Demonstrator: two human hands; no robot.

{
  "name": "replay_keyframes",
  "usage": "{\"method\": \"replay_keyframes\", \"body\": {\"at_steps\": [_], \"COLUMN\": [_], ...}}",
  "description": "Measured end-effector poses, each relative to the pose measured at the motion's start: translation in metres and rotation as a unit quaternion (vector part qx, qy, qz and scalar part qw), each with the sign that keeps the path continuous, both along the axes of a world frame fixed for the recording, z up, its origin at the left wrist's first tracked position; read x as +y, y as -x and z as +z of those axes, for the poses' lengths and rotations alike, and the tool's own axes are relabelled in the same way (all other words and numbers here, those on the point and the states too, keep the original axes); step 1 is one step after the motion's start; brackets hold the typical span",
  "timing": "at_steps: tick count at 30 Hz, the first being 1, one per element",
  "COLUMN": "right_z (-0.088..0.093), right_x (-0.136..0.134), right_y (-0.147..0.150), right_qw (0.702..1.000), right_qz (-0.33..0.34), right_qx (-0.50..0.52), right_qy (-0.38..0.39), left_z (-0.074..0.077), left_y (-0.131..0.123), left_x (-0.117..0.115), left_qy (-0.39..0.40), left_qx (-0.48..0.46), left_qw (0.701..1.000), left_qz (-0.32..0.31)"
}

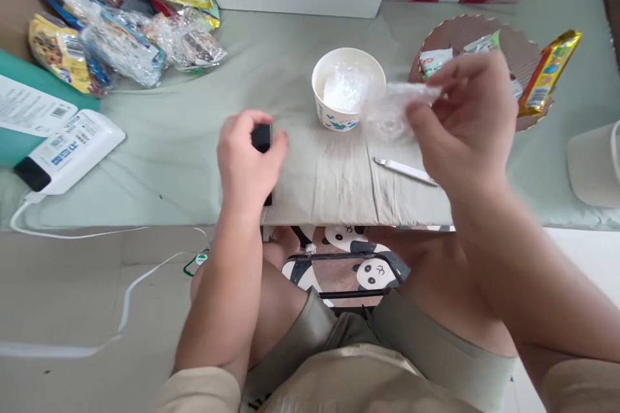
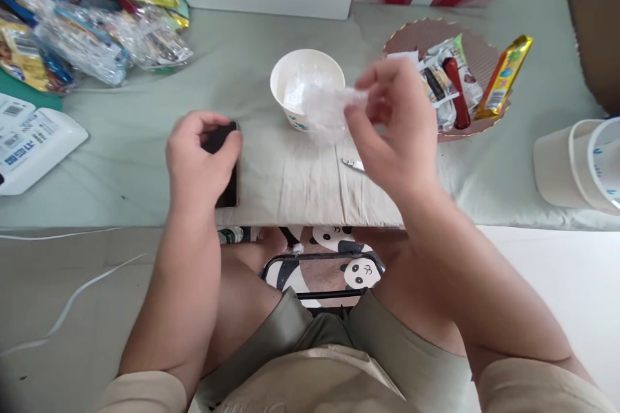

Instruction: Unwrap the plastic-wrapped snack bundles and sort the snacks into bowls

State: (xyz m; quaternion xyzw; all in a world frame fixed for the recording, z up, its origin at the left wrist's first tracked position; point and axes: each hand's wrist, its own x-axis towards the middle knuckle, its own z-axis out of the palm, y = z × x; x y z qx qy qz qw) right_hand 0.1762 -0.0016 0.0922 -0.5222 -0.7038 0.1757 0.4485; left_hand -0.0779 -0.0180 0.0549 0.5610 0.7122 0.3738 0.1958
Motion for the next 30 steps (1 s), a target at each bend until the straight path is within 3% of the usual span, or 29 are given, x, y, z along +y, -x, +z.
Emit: {"method": "replay_keyframes", "body": {"at_steps": [2,5,8,13,18,23,27,30], "right_z": [0.018,0.033,0.026,0.0,-0.007,-0.001,0.01,0.007], "right_x": [0.027,0.06,0.078,0.079,0.078,0.083,0.09,0.11], "right_y": [0.011,0.027,0.031,0.024,0.022,0.023,0.031,0.038], "right_qw": [0.996,0.977,0.962,0.97,0.974,0.974,0.951,0.928], "right_qz": [-0.012,-0.009,0.041,0.081,0.083,0.075,0.063,0.087], "right_qx": [-0.083,-0.195,-0.242,-0.209,-0.186,-0.199,-0.289,-0.344], "right_qy": [0.02,0.088,0.119,0.094,0.094,0.077,0.092,0.113], "left_z": [-0.006,-0.018,-0.029,-0.04,-0.038,-0.036,-0.033,-0.022], "left_y": [0.014,0.024,0.023,0.019,0.021,0.021,0.018,0.017], "left_x": [0.009,0.015,0.017,0.018,0.02,0.022,0.022,0.019], "left_qy": [0.051,0.106,0.085,0.041,0.073,0.074,0.097,0.054], "left_qx": [0.089,0.143,0.162,0.137,0.109,0.117,0.119,0.111], "left_qw": [0.992,0.982,0.982,0.988,0.99,0.989,0.987,0.99], "left_qz": [0.073,0.06,0.042,0.06,0.05,0.056,0.054,0.064]}}
